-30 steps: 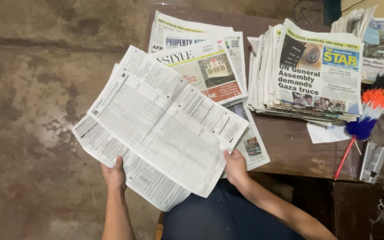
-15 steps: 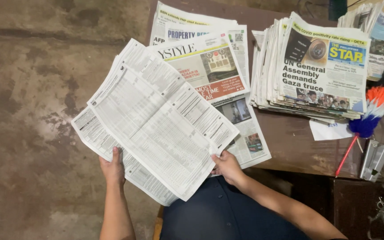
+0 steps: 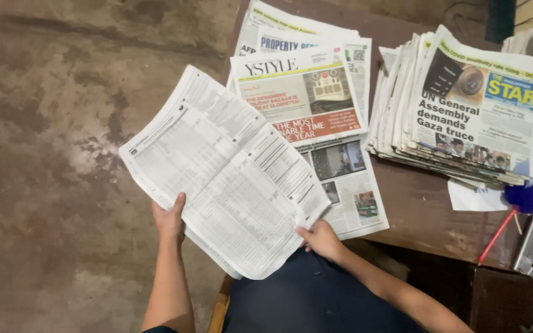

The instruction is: Browsing through pages of a newspaper, folding them, and using a stapler to secure them together.

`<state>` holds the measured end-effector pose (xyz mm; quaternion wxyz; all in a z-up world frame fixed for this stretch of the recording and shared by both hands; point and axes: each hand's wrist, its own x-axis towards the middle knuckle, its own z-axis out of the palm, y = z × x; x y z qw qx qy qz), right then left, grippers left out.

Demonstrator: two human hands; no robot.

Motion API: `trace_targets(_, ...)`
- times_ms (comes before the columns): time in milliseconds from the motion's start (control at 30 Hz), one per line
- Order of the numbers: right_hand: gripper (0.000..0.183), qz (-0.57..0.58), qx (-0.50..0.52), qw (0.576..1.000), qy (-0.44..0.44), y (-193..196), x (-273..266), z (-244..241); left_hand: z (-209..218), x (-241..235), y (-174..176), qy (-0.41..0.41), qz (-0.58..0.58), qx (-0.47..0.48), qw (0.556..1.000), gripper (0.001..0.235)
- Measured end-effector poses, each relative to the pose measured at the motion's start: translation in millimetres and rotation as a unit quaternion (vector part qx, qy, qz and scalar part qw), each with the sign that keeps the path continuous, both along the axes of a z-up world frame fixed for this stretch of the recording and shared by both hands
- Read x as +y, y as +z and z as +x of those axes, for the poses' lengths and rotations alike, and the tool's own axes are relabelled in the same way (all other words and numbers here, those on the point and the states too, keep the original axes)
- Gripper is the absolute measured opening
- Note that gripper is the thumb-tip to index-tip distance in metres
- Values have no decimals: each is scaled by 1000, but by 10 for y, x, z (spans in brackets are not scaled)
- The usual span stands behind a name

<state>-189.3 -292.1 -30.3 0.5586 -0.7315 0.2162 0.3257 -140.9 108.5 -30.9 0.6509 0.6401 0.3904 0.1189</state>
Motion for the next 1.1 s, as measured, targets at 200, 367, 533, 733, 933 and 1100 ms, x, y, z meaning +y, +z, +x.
trace_targets(200,91,-122,-162,967,-155,612,69,492,20,89,-56,4,-8,7,1000,65)
trace_targets(367,68,-188,-249,940,-135,265,-212,720,17,116,-7,-6,-20,11,1000,59)
trace_targets(533,23,-185,-277,937,-104,65,-243,639,26,113,128,16,-54,19,998,47)
trace_targets(733,24,-241,-243,939,-15,-11,-267,477,6,341,-173,26,-97,16,995,41)
trace_targets(933,49,-242,-150,958,28,122,-250,515,51,437,-152,16,-122,49,991,41)
trace_targets(1100,19,-237,-273,932,23,422,-189,542,25,643,-560,3,-132,57,990,39)
